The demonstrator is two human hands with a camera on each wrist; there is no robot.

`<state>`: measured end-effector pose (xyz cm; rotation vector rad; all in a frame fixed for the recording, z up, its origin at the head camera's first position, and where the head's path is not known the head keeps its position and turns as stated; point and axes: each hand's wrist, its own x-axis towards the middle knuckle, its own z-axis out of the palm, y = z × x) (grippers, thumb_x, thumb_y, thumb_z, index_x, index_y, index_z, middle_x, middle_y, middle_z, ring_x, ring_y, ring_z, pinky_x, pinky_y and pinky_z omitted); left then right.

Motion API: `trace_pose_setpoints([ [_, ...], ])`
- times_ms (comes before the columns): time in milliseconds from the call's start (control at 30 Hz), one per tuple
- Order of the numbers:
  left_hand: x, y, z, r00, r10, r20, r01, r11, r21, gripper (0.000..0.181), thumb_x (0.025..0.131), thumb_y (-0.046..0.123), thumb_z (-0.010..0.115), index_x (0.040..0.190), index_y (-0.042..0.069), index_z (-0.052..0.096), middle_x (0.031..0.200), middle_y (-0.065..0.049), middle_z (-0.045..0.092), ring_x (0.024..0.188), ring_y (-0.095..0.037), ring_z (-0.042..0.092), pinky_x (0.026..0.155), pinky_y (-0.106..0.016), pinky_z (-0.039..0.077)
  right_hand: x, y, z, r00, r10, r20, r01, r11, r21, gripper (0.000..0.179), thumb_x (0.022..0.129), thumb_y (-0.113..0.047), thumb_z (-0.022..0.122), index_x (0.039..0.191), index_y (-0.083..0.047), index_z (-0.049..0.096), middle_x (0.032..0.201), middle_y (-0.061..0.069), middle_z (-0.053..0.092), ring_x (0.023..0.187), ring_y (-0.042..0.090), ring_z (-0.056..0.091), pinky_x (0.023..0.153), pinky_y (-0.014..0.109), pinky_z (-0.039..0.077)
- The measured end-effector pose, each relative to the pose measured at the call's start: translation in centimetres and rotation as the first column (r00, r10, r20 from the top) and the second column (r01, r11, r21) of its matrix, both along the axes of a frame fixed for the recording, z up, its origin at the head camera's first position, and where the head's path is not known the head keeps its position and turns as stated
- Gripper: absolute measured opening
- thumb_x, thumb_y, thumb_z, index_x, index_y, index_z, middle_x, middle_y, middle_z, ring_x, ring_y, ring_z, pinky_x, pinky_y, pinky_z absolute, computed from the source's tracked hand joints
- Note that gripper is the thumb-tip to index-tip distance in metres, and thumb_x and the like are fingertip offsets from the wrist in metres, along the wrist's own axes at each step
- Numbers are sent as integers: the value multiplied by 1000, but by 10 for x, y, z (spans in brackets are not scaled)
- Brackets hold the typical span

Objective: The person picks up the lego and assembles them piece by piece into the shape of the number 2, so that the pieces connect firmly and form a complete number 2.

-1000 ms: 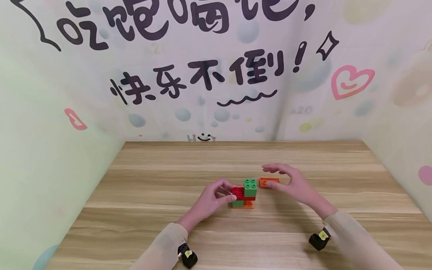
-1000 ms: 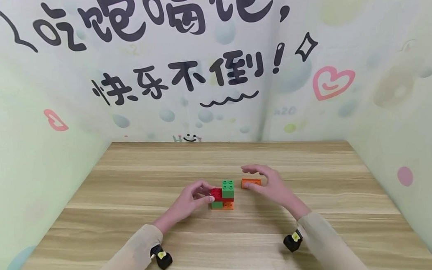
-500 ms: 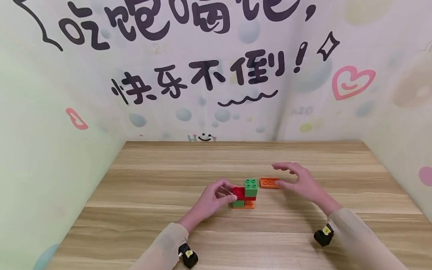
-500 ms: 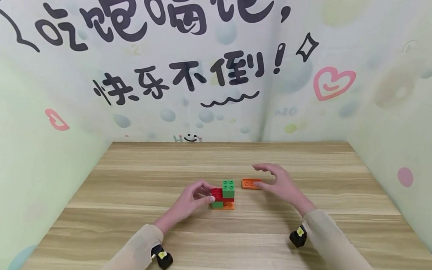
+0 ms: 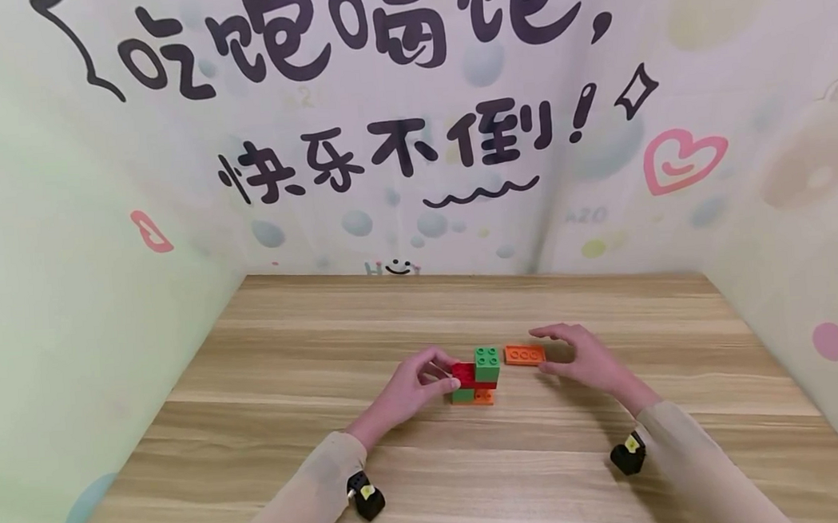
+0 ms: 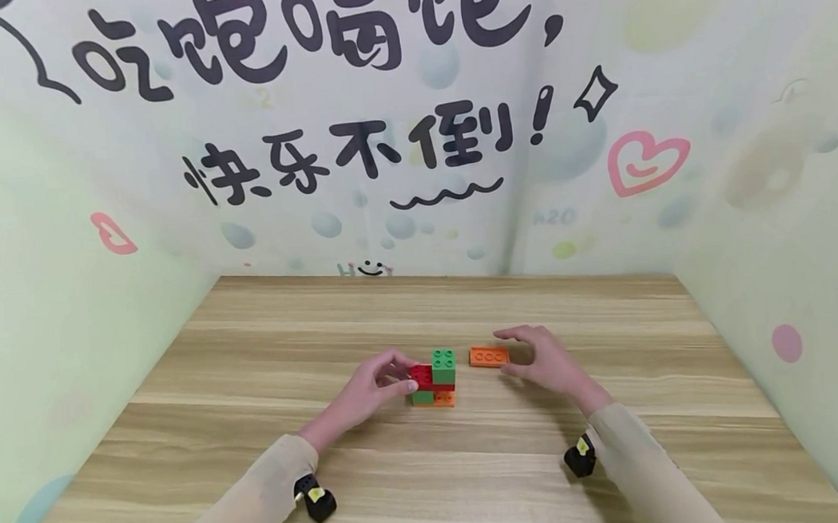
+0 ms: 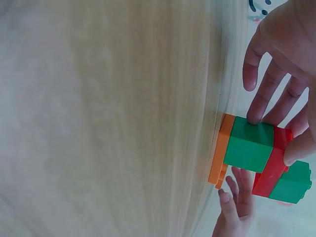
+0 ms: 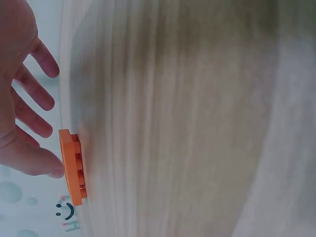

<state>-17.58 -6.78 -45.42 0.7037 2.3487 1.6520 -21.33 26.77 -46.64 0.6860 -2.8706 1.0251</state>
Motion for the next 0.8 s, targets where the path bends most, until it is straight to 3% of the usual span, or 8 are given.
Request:
trace_pose_setpoints([
  [100, -4, 0, -9, 1000, 9, -6, -9, 1000, 0, 26, 92, 12, 68, 116, 4, 63, 116, -17, 67, 105, -33, 64, 86, -35, 53, -2, 0, -2, 1000, 7, 5, -7, 1000, 27, 58, 82, -18, 81, 135, -11, 58, 137, 11, 62, 129, 38, 50, 109, 63, 35],
  [267, -6, 0, -13, 1000, 17, -13, -17, 1000, 4, 25, 92, 17, 70, 116, 10, 64, 115, -11, 68, 103, -25, 65, 86, -32, 53, -4, 1, -4, 1000, 20, -1, -20, 997, 69, 57, 83, -17, 79, 135, -12, 59, 131, 9, 65, 126, 36, 54, 108, 61, 38],
  [567, -5, 0, -12, 1000, 19, -22, -19, 1000, -3, 23, 92, 20, 70, 113, 14, 64, 113, -7, 69, 101, -22, 65, 85, -30, 53, -4, 2, -6, 999, 14, -41, -8, 991, 136, 50, 83, -19, 79, 130, -13, 63, 127, 11, 65, 120, 37, 55, 104, 60, 40],
  [800, -5, 0, -12, 1000, 25, -4, -25, 1000, 0, 25, 92, 18, 70, 116, 11, 64, 116, -10, 68, 103, -24, 64, 87, -34, 53, -5, 0, -5, 999, 13, -51, -4, 986, 165, 40, 83, -20, 79, 121, -13, 68, 118, 8, 66, 111, 30, 57, 99, 54, 44],
])
